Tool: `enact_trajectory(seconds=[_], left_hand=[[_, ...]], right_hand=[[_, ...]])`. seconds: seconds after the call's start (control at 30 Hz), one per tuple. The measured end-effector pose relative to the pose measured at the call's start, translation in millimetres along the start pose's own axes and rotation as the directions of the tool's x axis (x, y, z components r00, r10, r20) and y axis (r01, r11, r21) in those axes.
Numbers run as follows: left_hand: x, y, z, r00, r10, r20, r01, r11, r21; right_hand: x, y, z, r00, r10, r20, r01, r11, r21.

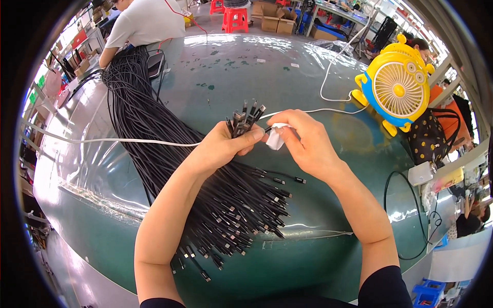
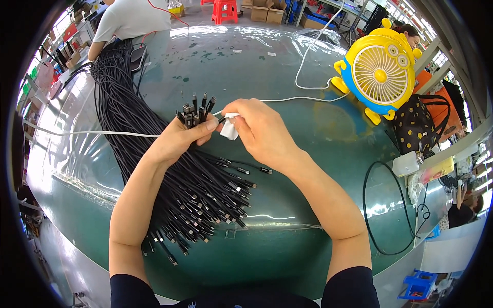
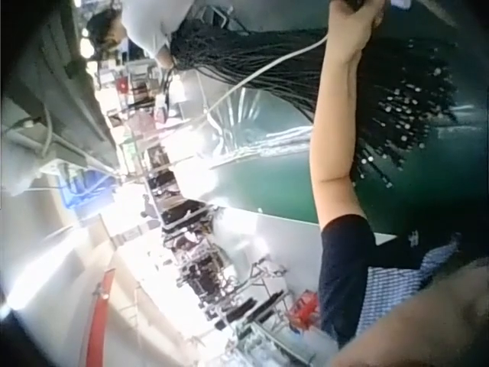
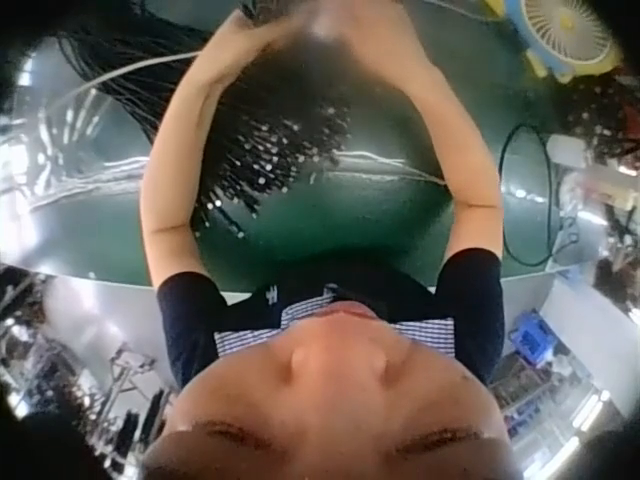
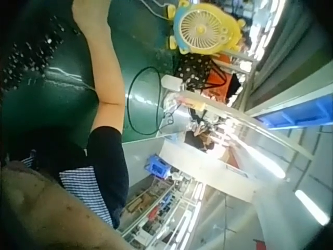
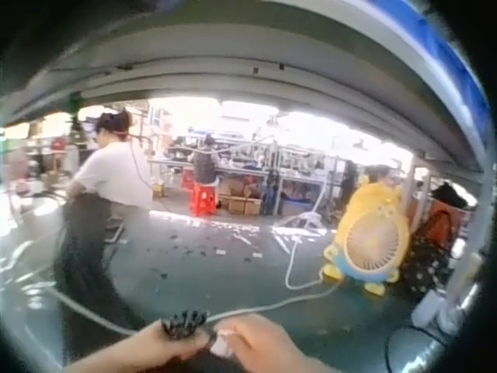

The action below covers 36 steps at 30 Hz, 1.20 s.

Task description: Cleaning the ends of multiple black data cables using a white cloth and solvent in a factory setting.

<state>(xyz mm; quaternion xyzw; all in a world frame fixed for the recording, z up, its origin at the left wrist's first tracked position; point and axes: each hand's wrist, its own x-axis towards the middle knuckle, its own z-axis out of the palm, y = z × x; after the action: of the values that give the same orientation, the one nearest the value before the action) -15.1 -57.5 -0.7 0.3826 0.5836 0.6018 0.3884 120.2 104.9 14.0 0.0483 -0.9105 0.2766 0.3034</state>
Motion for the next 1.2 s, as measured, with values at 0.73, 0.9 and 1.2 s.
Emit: enact_trajectory(seconds=[0.73,0.9,1.2], left_hand=[[-2.2,2.8,8.3,1.0,0.001,-0.03,0.001,0.996,0.084],[-1.6,3.4,8.2,0.999,-0.012,-0.035,0.014,0.998,0.068],[-2.1,0.7,11.5,1.0,0.026,0.002,-0.026,0.996,0.085]], right_hand=[[-9.0,-16.7,-14.5,0.868,0.441,0.226,-0.495,0.742,0.453],[-12.6,-16.1,-15.6,0.889,0.421,0.177,-0.448,0.729,0.517],[-1.2,-17.5,-13.9,0.869,0.44,0.225,-0.493,0.802,0.337]])
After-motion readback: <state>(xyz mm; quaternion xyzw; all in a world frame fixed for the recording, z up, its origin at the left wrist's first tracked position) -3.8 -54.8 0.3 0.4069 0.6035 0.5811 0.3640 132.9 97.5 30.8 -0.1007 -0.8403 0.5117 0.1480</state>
